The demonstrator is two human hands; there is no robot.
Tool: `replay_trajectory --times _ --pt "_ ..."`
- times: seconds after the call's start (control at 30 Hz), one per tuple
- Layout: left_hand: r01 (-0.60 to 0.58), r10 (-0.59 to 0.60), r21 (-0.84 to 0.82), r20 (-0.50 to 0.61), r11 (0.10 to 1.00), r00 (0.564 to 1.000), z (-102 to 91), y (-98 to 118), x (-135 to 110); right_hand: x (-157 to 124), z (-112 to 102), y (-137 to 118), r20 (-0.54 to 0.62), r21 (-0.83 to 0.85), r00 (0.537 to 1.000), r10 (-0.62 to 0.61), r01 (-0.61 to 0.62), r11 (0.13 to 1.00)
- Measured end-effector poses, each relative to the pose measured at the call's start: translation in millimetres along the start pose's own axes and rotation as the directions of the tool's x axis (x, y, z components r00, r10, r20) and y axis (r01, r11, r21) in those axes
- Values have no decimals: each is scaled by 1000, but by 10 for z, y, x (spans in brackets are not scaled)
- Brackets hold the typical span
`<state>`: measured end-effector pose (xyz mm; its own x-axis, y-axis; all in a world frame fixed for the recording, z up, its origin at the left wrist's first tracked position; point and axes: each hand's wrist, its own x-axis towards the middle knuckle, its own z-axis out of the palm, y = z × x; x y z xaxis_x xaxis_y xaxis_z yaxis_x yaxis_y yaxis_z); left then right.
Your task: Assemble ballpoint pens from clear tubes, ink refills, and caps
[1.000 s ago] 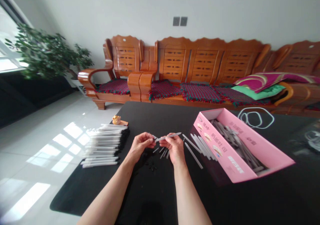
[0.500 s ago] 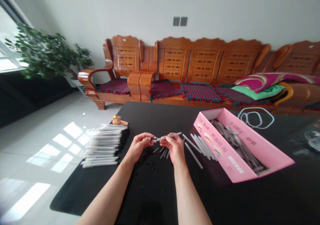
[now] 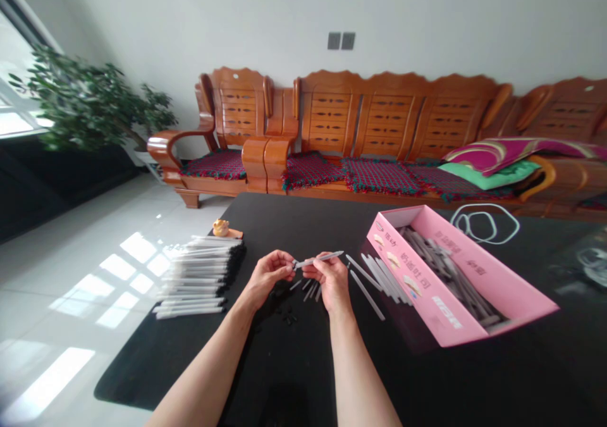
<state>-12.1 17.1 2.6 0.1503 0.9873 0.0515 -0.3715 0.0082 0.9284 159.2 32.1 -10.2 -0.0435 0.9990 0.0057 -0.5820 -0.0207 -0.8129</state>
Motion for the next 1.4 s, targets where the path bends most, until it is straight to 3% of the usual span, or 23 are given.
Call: replay_trajectory --times 0.43,0.7,1.0,1.2,1.4 --pt "-7 7 12 -11 1000 1000 -17 -31 3 14 -31 26 28 -43 1000 -1 2 999" --pt "73 -65 179 -48 981 997 -24 -29 0 10 -15 18 6 -16 1000 -4 4 1000" --pt "-29 53 264 -83 964 995 4 -30 2 11 -16 23 1 -35 1000 -1 1 999" --pt "7 13 389 -50 921 999 -28 -39 -6 13 -14 23 -13 -24 1000 -8 7 1000" --pt "-7 24 325 -48 946 999 8 -14 -2 8 -6 14 -7 -13 1000 -8 8 1000"
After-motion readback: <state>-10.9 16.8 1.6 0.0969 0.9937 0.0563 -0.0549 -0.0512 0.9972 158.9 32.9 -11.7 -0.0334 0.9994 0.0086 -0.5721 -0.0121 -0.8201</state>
